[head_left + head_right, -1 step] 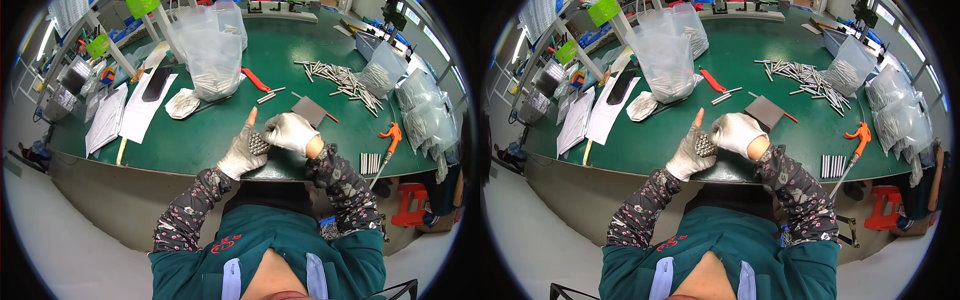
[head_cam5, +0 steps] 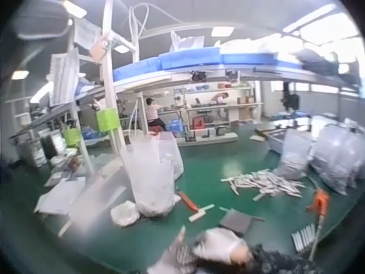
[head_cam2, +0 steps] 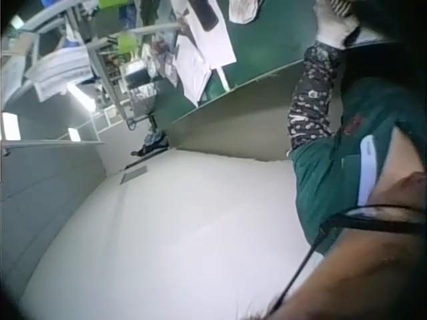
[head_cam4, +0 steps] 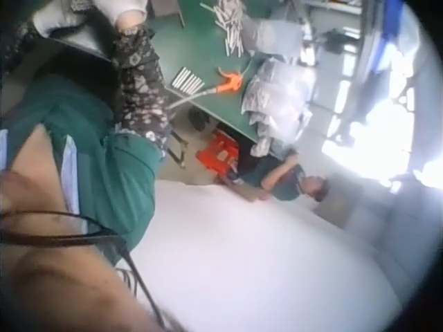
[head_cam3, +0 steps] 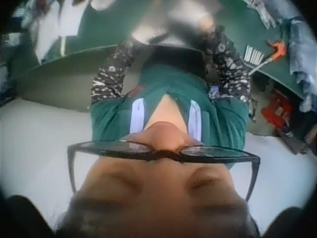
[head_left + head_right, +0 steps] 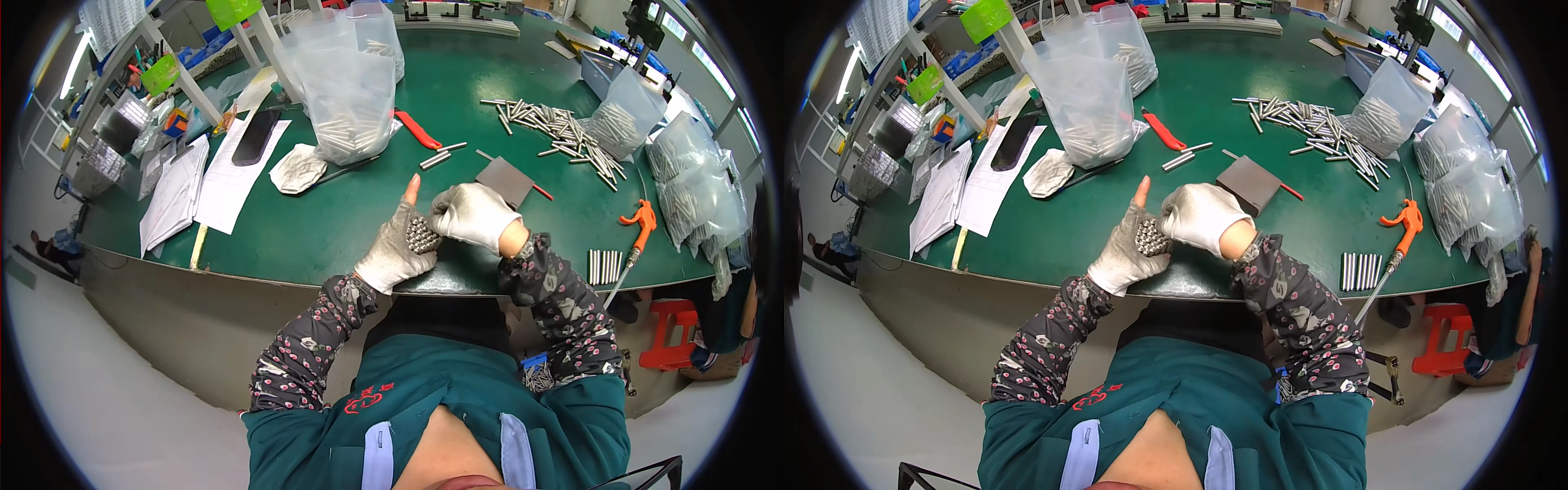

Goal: The recorder is inspecting, cleaning with an air gun, and organizing small metal pins into bundles at a manufacturing workstation.

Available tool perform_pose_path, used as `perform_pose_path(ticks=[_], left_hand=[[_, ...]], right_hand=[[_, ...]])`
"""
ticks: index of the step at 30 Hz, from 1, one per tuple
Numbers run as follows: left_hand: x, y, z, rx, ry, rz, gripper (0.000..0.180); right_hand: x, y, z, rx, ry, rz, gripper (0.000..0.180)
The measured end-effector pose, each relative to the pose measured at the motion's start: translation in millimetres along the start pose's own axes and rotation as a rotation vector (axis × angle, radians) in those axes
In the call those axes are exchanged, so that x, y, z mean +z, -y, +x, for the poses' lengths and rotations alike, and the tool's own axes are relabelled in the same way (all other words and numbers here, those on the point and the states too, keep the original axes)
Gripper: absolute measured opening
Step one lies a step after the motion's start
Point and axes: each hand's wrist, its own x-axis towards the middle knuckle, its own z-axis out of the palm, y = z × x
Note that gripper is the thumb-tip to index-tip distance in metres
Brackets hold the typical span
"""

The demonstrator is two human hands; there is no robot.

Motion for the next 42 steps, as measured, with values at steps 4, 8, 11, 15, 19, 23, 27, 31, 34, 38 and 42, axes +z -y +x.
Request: perform_pose_path(ticks=[4, 8, 11, 15, 19, 23, 27, 31, 34, 38, 42], left_hand=[[-1, 5, 0, 0.007, -0.003, -0.034, 0.107], [-1, -2, 0, -0.015, 0.004, -0.053, 0.107], [-3, -1, 0, -0.016, 0.008, -0.037, 0.107], [0, 0, 2, -0.004, 0.022, -0.069, 0.106], [-2, 1, 1, -0.021, 0.027, -0.068, 0.105], [-3, 4, -1, 0.009, 0.025, -0.083, 0.106], [-2, 7, -1, -0.016, 0.032, -0.155, 0.108], [-4, 8, 0, 0.025, 0.028, -0.110, 0.108], [-6, 5, 2, -0.011, 0.059, -0.144, 0.110], [-9, 11, 3, -0.002, 0.119, -0.254, 0.118], [-11, 14, 2, 0.006, 0.143, -0.254, 0.124]], right_hand=[[0, 7, 1, -0.007, -0.030, -0.066, 0.024], [-20, -14, 6, -0.048, -0.181, 0.172, 0.023], [-32, -24, 15, 0.152, -0.217, 0.491, 0.024], [7, -61, 48, 0.195, -0.374, 0.244, 0.026], [14, -38, 38, 0.388, -0.399, 0.374, 0.025], [22, -28, 9, 0.021, -0.654, 0.148, 0.022], [30, -28, -26, -0.005, -0.156, 0.589, 0.037], [50, -21, -31, -0.102, -0.125, 0.735, 0.041], [61, -28, -27, -0.172, -0.197, 0.765, 0.038], [64, -30, -26, -0.185, -0.230, 0.726, 0.038], [61, -25, -28, -0.131, -0.202, 0.725, 0.038]])
